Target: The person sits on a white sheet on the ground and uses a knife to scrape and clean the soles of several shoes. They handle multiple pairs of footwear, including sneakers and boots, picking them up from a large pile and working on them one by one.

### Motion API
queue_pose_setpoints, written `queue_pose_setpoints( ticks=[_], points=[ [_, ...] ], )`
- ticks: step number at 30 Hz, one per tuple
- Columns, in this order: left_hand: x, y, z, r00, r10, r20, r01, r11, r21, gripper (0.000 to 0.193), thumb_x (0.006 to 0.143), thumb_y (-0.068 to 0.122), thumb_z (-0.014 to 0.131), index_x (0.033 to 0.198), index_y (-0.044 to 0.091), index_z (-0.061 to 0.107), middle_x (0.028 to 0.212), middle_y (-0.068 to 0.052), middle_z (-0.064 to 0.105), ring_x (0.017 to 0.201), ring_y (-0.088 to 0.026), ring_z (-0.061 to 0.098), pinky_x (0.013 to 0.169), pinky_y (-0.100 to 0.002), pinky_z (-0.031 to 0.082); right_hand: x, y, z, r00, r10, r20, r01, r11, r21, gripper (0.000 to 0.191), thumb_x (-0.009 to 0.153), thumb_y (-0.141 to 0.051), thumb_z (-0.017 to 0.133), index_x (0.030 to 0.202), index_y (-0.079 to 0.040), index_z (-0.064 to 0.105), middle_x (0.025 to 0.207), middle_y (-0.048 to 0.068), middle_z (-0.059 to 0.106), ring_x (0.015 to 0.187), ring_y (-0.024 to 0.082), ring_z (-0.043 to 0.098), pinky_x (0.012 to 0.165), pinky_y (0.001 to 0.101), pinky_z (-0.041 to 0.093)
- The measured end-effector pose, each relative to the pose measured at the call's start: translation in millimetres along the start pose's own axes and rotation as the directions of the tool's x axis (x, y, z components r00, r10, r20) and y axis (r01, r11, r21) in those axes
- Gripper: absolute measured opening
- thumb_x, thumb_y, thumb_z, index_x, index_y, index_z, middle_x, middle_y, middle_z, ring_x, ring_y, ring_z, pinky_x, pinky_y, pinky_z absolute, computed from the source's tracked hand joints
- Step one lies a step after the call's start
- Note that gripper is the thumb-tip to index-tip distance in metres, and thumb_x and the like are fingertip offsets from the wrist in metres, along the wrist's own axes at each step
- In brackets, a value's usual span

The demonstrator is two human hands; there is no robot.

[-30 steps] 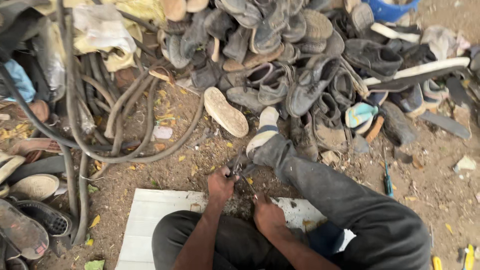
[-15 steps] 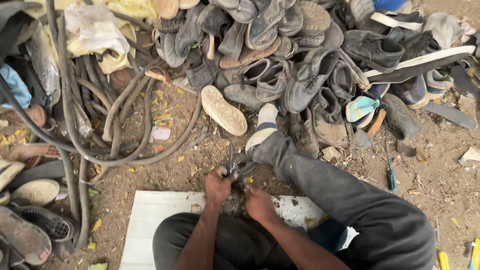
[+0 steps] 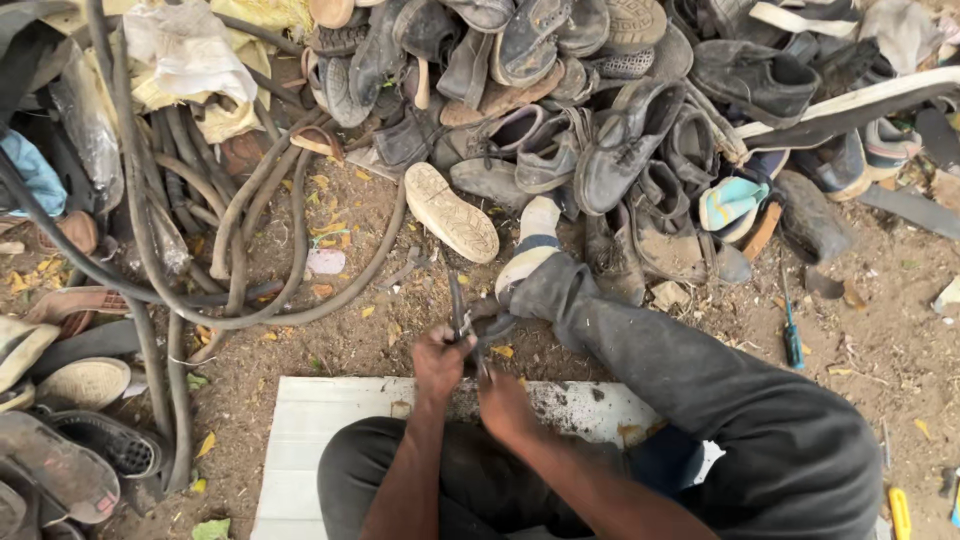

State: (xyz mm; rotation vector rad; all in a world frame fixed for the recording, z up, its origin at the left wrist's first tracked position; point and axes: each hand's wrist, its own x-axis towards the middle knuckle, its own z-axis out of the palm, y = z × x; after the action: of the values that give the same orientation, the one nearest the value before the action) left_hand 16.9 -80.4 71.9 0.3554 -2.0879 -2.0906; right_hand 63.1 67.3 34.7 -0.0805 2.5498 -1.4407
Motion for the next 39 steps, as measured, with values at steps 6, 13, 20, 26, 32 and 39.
queue_pose_setpoints(
  ticks=[6,13,20,26,32,39],
  points=[
    [3.1,-15.6,0.2,0.993,0.106,-0.055,-0.107,0.994,-0.007,0.029,0.076,-0.005,0.081,0.066,0.01,0.057,0.066,0.002,0.061,0.058,-0.009,0.054,0.051,-0.03,0.045,-0.5,0.2,8.3,0.991,0.118,0.055,-0.118,0.993,-0.011,0.031,0.103,-0.024,0.052,0.094,0.002,0.068,0.083,0.026,0.07,0.076,0.044,0.069,0.069,0.0541,0.051],
    [7.7,-30.2,-4.6,0.954,0.273,-0.122,-0.297,0.826,-0.478,0.053,0.082,-0.008,0.086,0.076,0.02,0.041,0.077,0.01,0.049,0.069,-0.006,0.048,0.059,-0.027,0.044,-26.4,-3.4,22.3,0.947,-0.298,-0.122,0.272,0.943,-0.194,0.022,0.098,-0.014,0.054,0.1,0.002,0.068,0.088,0.029,0.068,0.08,0.052,0.066,0.068,0.0592,0.051],
    [4.7,-19.6,-13.3,0.991,0.071,-0.116,-0.119,0.868,-0.482,0.027,0.08,-0.007,0.081,0.072,0.009,0.061,0.076,0.001,0.064,0.068,-0.008,0.056,0.063,-0.026,0.047,-53.5,-29.1,18.3,0.994,-0.075,0.076,0.082,0.992,-0.093,0.025,0.103,-0.017,0.048,0.098,0.002,0.063,0.084,0.028,0.067,0.082,0.048,0.068,0.074,0.0564,0.052],
    [-0.3,-4.2,-14.7,0.984,0.174,0.037,-0.17,0.982,-0.087,0.022,0.086,0.005,0.087,0.092,0.002,0.066,0.089,-0.01,0.064,0.081,-0.022,0.062,0.072,-0.038,0.051,-87.2,-18.1,-10.8,0.976,0.017,0.215,0.002,0.996,-0.089,0.03,0.104,-0.028,0.054,0.098,-0.003,0.069,0.081,0.024,0.067,0.079,0.046,0.066,0.071,0.0533,0.051],
    [-17.8,12.3,-16.2,0.792,0.281,0.541,-0.567,0.014,0.823,0.014,0.086,0.021,0.067,0.088,0.007,0.072,0.104,-0.016,0.073,0.099,-0.035,0.073,0.085,-0.05,0.058,-84.7,6.7,-74.3,0.947,0.265,0.182,-0.242,0.96,-0.139,0.027,0.096,-0.028,0.06,0.113,-0.009,0.07,0.082,0.022,0.071,0.079,0.037,0.072,0.075,0.0488,0.053],
    [-15.4,3.8,27.0,0.999,0.015,0.037,-0.04,0.453,0.89,0.037,0.094,0.032,0.068,0.113,0.001,0.067,0.094,-0.018,0.072,0.08,-0.033,0.073,0.066,-0.046,0.061,-68.0,-27.3,-89.0,0.842,0.49,0.225,-0.538,0.738,0.407,0.025,0.103,-0.022,0.056,0.124,-0.01,0.061,0.071,0.011,0.054,0.045,0.025,0.05,0.044,0.0443,0.043]
  ],
)
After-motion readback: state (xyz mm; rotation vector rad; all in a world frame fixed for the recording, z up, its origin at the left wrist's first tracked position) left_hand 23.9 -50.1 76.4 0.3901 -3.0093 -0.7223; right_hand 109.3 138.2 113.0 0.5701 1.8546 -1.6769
